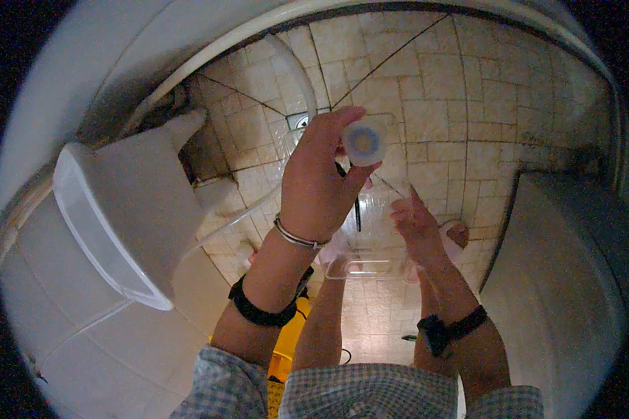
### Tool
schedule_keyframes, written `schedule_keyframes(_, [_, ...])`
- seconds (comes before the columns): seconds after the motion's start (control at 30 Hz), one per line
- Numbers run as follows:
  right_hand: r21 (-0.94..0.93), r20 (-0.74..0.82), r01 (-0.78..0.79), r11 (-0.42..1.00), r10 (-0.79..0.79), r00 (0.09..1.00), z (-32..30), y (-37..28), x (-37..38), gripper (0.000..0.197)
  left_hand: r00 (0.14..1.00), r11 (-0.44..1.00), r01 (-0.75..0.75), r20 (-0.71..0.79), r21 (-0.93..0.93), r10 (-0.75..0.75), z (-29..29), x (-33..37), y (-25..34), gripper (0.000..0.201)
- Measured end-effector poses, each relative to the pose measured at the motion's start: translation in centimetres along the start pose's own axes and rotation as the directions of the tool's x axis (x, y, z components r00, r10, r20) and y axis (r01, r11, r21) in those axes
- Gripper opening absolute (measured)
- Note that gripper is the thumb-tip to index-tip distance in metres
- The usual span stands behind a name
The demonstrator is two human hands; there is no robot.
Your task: The person washes a clear plastic tray and a cloth in a basin of water, wipes the tray with the cloth, and then organizes cleaning supplies on top of a washing machine.
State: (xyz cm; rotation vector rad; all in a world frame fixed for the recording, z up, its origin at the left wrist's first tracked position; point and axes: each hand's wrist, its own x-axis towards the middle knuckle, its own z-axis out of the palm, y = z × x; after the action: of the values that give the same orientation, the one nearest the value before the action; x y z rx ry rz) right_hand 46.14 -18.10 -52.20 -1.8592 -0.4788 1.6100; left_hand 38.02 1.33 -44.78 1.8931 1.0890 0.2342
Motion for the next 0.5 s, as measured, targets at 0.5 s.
schedule_keyframes(0.5, [0.260,0.002,0.002,0.966,-0.003,1.000,-1.7,0.2,-1.3,0.031,0.966,0.968,-0.250,-0.063,-0.002,0.249,-0.2,-1.9,-0.1,0.064])
